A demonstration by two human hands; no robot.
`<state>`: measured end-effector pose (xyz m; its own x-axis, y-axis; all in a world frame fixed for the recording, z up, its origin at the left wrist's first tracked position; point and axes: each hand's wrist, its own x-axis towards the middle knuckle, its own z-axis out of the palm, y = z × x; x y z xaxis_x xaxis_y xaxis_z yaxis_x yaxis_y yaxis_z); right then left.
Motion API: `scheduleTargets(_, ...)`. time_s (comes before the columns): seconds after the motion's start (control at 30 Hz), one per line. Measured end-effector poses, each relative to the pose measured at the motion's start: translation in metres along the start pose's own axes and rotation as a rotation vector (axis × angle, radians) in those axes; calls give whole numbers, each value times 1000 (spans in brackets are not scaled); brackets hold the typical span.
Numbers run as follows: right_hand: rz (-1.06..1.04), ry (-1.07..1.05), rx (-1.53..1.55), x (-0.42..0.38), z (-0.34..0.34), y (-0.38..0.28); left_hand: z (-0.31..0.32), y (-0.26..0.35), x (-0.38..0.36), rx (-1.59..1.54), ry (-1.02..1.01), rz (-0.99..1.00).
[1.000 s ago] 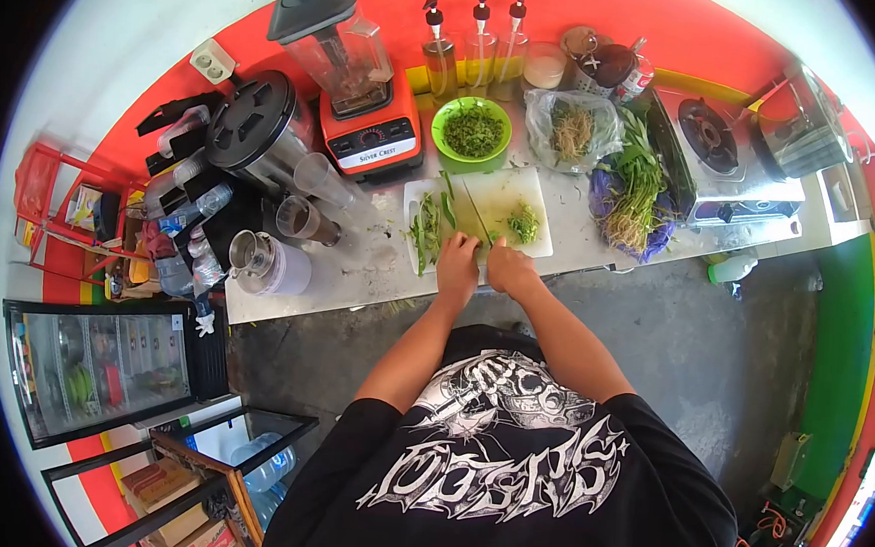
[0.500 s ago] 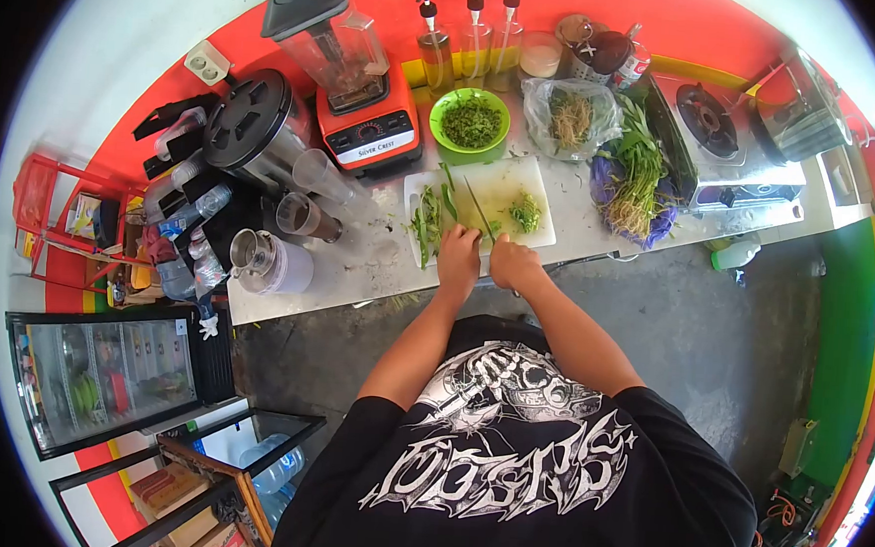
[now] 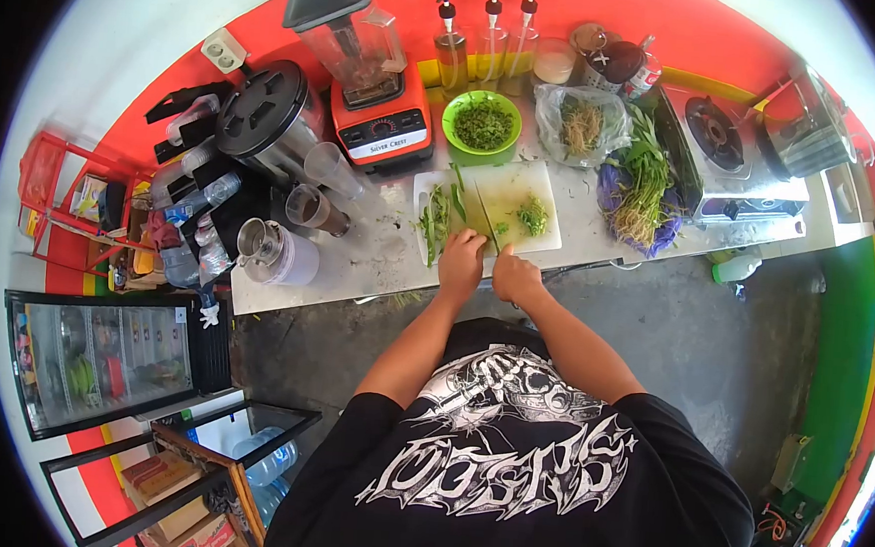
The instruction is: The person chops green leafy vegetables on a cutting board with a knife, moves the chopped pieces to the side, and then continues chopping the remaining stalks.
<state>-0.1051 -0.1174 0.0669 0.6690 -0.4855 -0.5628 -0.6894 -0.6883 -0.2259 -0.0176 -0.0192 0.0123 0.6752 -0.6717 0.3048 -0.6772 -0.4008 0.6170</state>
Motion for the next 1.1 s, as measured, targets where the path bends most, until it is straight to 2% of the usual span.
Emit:
scheduleTargets(0.23, -25, 0, 26, 6, -15, -1, -5, -1, -4, 25, -17, 38)
scheduleTargets(0.4, -21, 27, 40, -2, -3, -1, -3, -3, -4, -2, 35, 44)
scheduleTargets(0.5, -34, 25, 69, 10, -10, 0, -4, -5, -7, -7, -24, 20)
scheduleTargets(0.57, -49, 24, 73, 14, -13, 3, 0, -15, -9, -107, 41, 23)
scheduleTargets(0.7, -29, 21, 58, 1, -4, -4, -6, -23, -6, -161, -5, 61)
scheduleTargets(0.8, -35, 29, -2, 0, 0, -8, -8, -20, -8, -110, 21, 86)
scheduleTargets(0.97, -109, 53, -79, 9, -8, -5, -10, -17, -5, 55, -49, 149)
scheduleTargets(1.1, -78, 57, -89, -2, 0, -12, -12, -16, -3, 75, -29, 178)
